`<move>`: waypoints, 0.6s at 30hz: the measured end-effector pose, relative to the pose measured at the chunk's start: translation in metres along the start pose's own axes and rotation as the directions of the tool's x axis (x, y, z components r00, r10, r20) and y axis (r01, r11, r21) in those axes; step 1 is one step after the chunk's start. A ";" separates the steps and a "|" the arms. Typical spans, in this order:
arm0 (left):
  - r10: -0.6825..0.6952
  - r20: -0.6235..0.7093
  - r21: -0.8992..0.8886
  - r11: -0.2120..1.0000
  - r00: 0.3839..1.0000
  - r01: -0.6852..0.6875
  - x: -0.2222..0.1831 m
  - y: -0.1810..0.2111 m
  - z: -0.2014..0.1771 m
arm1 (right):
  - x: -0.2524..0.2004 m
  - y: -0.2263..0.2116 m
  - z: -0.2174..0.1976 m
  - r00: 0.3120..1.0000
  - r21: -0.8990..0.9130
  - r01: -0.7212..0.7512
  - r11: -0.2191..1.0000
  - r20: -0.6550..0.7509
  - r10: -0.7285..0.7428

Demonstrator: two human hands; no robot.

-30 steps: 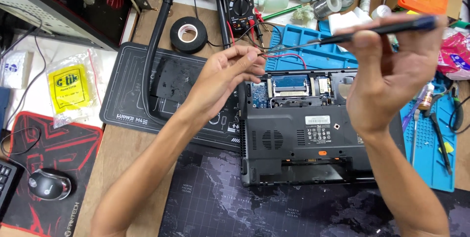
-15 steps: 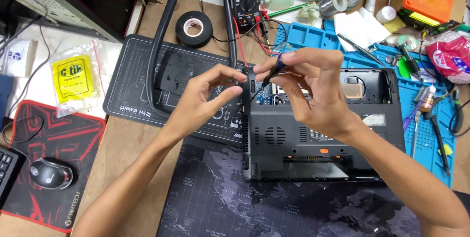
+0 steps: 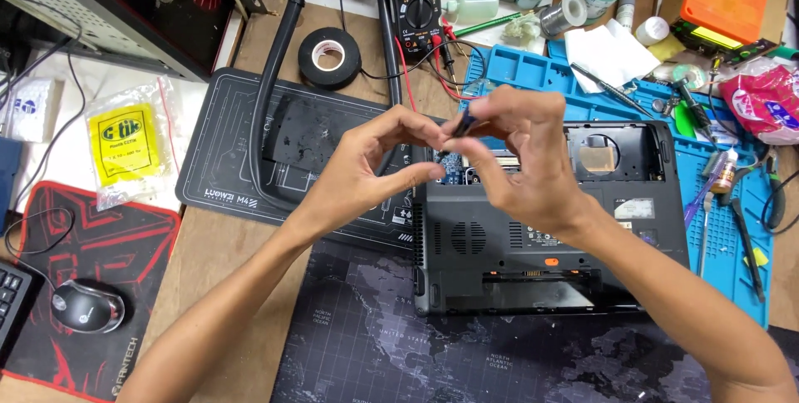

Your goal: Securing the internal components and outer casing of a laptop during a repair process.

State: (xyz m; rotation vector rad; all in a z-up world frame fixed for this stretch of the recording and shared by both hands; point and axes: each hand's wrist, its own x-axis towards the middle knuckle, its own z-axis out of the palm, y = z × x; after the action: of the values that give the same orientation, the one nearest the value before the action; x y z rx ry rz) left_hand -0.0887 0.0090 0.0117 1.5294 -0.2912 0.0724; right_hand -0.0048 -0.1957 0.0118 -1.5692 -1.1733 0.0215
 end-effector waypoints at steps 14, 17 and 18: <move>0.059 -0.078 0.100 0.994 0.995 -0.051 0.012 -0.015 0.014 | 0.001 -0.002 0.002 0.990 -0.054 0.044 0.998 -0.132 -0.051; 0.031 -0.065 -0.001 1.000 0.997 -0.031 0.014 -0.023 0.012 | 0.006 -0.011 0.000 0.996 -0.087 0.061 0.994 -0.054 -0.066; 0.029 -0.034 -0.067 0.997 0.999 -0.031 0.015 -0.027 0.011 | 0.007 -0.015 -0.001 0.997 -0.127 0.032 0.991 -0.060 -0.040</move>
State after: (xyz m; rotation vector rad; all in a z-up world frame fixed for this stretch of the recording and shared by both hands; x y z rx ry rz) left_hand -0.0693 -0.0049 -0.0113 1.4552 -0.2875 0.1103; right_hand -0.0105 -0.1930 0.0270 -1.6468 -1.1731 -0.1271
